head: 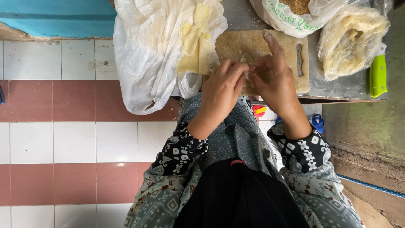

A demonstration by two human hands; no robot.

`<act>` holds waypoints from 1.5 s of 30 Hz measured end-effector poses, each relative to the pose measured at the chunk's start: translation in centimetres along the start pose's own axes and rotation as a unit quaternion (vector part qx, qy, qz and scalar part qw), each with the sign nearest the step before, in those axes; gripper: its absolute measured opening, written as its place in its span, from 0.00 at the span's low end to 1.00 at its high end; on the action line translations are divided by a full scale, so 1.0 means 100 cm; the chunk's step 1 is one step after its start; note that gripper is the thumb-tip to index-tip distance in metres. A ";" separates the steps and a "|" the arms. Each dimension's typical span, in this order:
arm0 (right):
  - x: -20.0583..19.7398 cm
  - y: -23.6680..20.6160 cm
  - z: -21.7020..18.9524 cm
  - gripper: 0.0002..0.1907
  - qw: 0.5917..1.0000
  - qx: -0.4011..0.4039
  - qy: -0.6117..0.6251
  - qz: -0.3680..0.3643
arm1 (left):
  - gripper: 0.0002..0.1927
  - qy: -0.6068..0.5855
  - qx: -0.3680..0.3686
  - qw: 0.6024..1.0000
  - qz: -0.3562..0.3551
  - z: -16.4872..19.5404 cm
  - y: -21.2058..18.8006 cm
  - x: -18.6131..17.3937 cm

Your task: The person sits at a low table folding thin pastry wrappers. They place a wrapper on the cutting board, spoon brown filling from a plastic bag onto it, then fold and pinch the wrapper closed and set the finished pastry aside with the others.

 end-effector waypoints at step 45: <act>-0.011 0.007 0.006 0.41 1.000 0.013 -0.012 -0.004 | 0.06 -0.088 0.003 0.984 -0.153 -0.026 0.038 0.006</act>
Point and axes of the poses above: each hand's wrist, its own y-axis towards the middle knuckle, its own x-axis out of the palm, z = x × y, the point moved 5 cm from there along y, towards the middle knuckle, and after that the axes turned 4 degrees about -y, right-handed, at the moved point
